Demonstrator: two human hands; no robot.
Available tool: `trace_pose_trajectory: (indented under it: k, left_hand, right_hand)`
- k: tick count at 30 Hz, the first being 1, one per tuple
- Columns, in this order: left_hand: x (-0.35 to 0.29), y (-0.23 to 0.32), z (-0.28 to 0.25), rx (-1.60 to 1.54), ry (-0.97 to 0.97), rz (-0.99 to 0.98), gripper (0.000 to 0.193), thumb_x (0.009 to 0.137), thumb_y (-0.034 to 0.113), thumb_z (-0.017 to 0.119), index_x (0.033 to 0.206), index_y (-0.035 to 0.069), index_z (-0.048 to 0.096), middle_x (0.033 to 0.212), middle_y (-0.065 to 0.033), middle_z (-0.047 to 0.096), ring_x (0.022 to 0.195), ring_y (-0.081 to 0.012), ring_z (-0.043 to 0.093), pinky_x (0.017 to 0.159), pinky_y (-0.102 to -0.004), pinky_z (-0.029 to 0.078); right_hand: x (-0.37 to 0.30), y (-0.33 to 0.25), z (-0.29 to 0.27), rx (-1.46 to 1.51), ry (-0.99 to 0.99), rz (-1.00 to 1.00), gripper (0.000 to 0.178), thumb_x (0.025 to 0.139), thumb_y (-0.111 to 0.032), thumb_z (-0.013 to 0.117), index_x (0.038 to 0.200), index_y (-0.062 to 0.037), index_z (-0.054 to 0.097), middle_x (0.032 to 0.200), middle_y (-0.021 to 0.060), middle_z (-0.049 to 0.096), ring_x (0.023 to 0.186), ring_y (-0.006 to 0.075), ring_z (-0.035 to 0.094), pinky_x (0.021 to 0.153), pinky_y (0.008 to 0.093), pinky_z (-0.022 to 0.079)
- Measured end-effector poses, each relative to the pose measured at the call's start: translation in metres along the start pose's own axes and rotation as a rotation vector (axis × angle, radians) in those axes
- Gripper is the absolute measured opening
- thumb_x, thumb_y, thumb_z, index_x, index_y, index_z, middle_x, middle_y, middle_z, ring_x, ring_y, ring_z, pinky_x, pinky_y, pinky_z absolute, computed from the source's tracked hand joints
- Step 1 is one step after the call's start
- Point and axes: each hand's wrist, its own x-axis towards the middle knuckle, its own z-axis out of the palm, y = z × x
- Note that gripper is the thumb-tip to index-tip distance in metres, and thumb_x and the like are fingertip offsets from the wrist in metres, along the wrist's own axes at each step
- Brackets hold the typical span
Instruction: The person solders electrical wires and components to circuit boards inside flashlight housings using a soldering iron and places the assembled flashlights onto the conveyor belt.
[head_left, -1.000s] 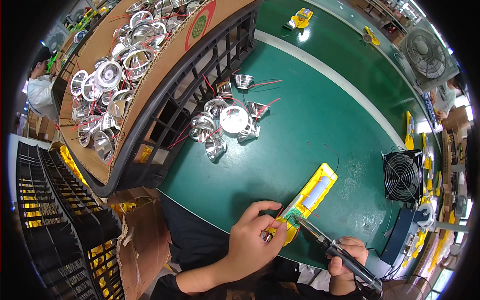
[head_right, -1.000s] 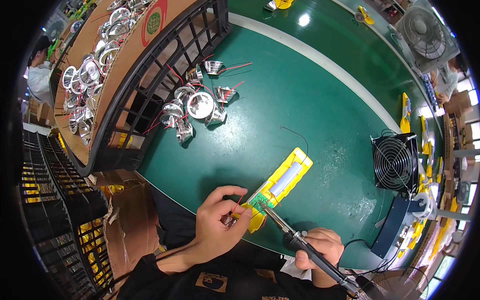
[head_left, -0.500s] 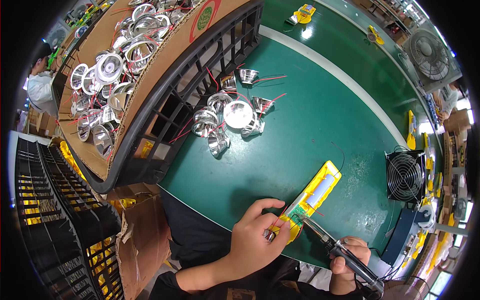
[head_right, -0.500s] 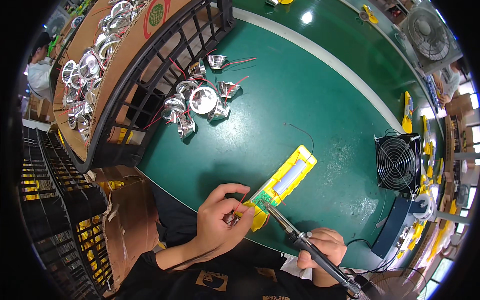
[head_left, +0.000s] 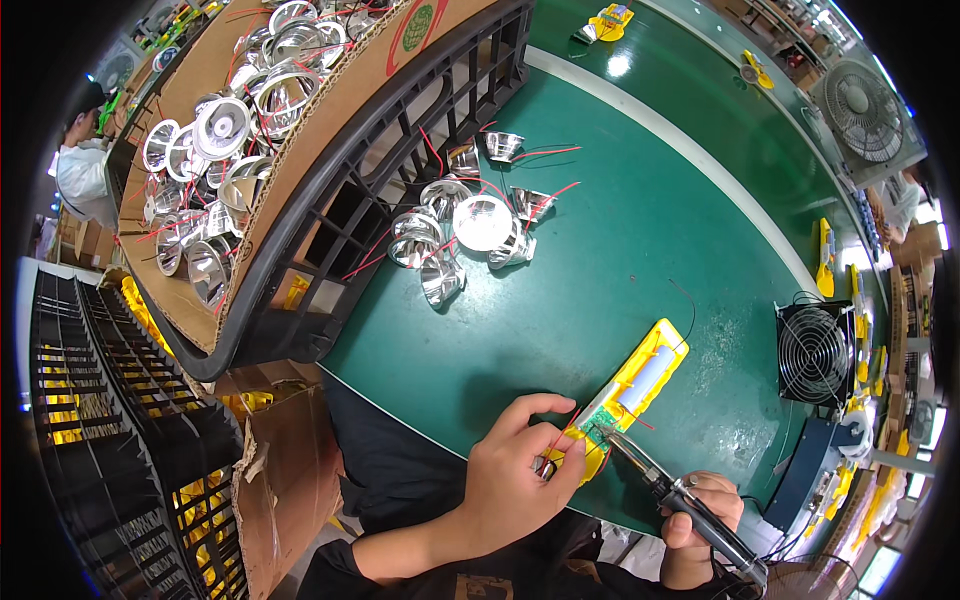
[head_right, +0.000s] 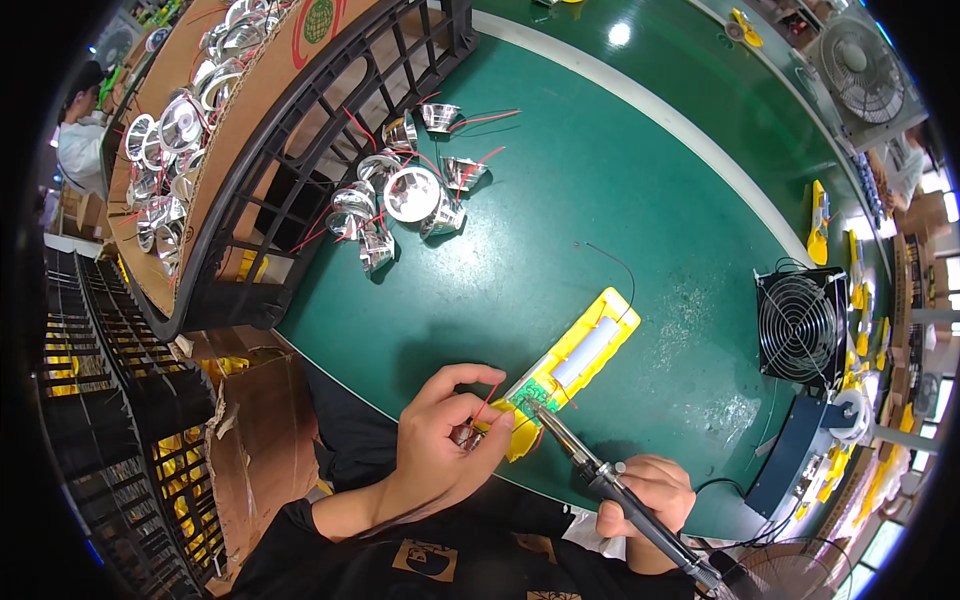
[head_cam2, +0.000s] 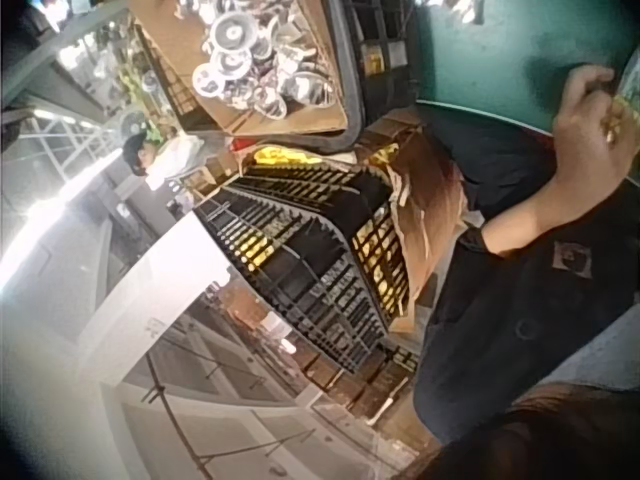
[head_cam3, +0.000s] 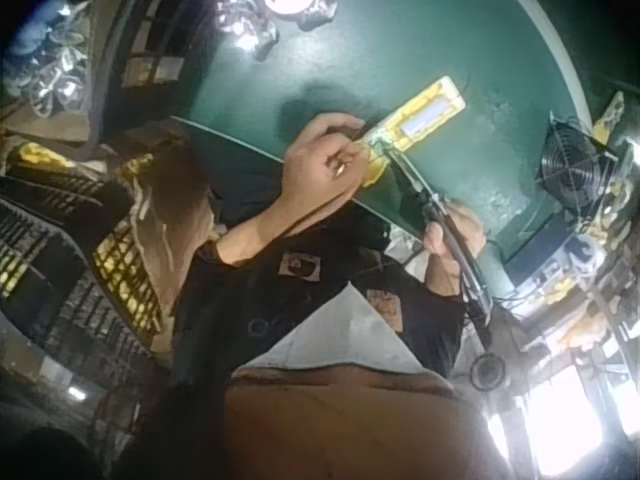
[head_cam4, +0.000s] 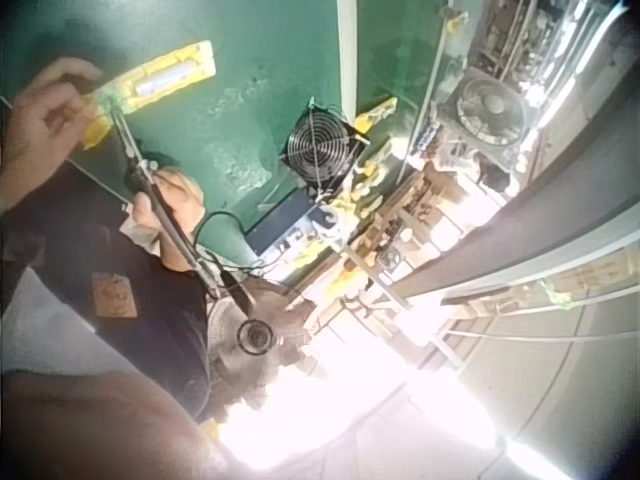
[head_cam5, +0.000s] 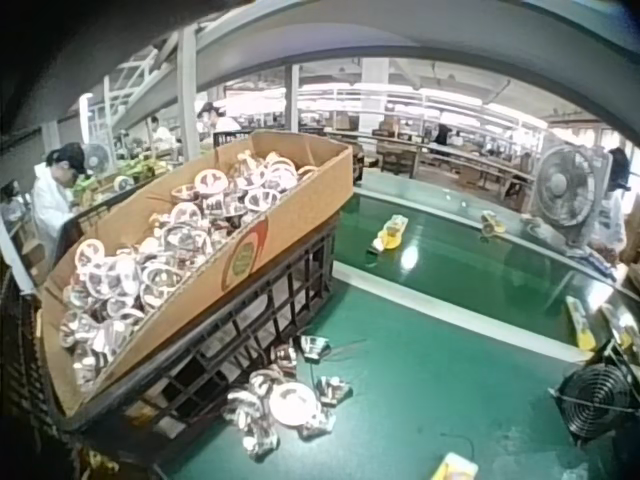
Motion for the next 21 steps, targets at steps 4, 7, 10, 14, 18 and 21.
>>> trace_pose_trajectory:
  k: [4,7,10,14,18,21]
  left_hand:
    - [0.000,-0.003,0.002,-0.026,0.030,0.053,0.005,0.068,0.003,0.063,0.067,-0.001,0.060,0.096,-0.0082,0.055,0.050,-0.0047,0.048,0.043,-0.0185,0.037]
    - [-0.001,-0.003,0.002,-0.031,0.030,0.050,0.005,0.069,0.003,0.063,0.067,-0.001,0.060,0.097,-0.0079,0.055,0.050,-0.0048,0.048,0.043,-0.0186,0.037]
    - [-0.001,-0.004,0.003,-0.041,0.024,0.031,0.006,0.069,0.003,0.063,0.066,0.000,0.060,0.097,-0.0081,0.055,0.051,-0.0055,0.050,0.044,-0.0188,0.037]
    - [0.000,-0.004,0.003,-0.022,0.035,0.059,0.007,0.069,0.004,0.063,0.065,0.000,0.059,0.096,-0.0086,0.055,0.054,-0.0066,0.051,0.044,-0.0195,0.038]
    - [0.000,-0.004,0.002,-0.020,0.038,0.055,0.007,0.068,0.003,0.064,0.065,0.000,0.059,0.095,-0.0087,0.056,0.054,-0.0065,0.052,0.045,-0.0197,0.038]
    - [0.001,-0.004,0.002,0.020,0.024,0.070,0.007,0.068,0.003,0.064,0.065,-0.001,0.059,0.094,-0.0089,0.056,0.055,-0.0069,0.052,0.045,-0.0200,0.039]
  right_hand:
    - [-0.001,-0.001,-0.006,0.041,-0.037,0.074,0.034,0.070,-0.025,0.067,0.077,0.0022,0.048,0.053,0.0103,0.053,0.041,0.0200,0.051,0.043,0.0295,0.046]
    - [0.001,-0.002,-0.008,0.027,-0.113,0.090,0.034,0.069,-0.026,0.068,0.073,0.0025,0.050,0.053,0.0103,0.053,0.041,0.0206,0.052,0.044,0.0296,0.046]
    - [-0.003,-0.001,-0.006,0.030,-0.084,0.112,0.034,0.068,-0.026,0.068,0.071,0.0028,0.050,0.052,0.0104,0.052,0.042,0.0207,0.052,0.043,0.0292,0.045]
    - [-0.003,-0.001,-0.006,0.038,-0.052,0.091,0.034,0.068,-0.026,0.068,0.073,0.0028,0.050,0.052,0.0105,0.052,0.042,0.0208,0.052,0.044,0.0290,0.045]
    - [0.001,0.000,-0.012,0.030,-0.155,0.066,0.035,0.068,-0.025,0.068,0.076,0.0026,0.049,0.053,0.0107,0.053,0.041,0.0208,0.052,0.044,0.0292,0.046]
    - [-0.004,-0.001,-0.003,0.039,0.001,0.084,0.036,0.068,-0.027,0.068,0.076,0.0024,0.049,0.053,0.0105,0.053,0.042,0.0208,0.052,0.044,0.0294,0.046]
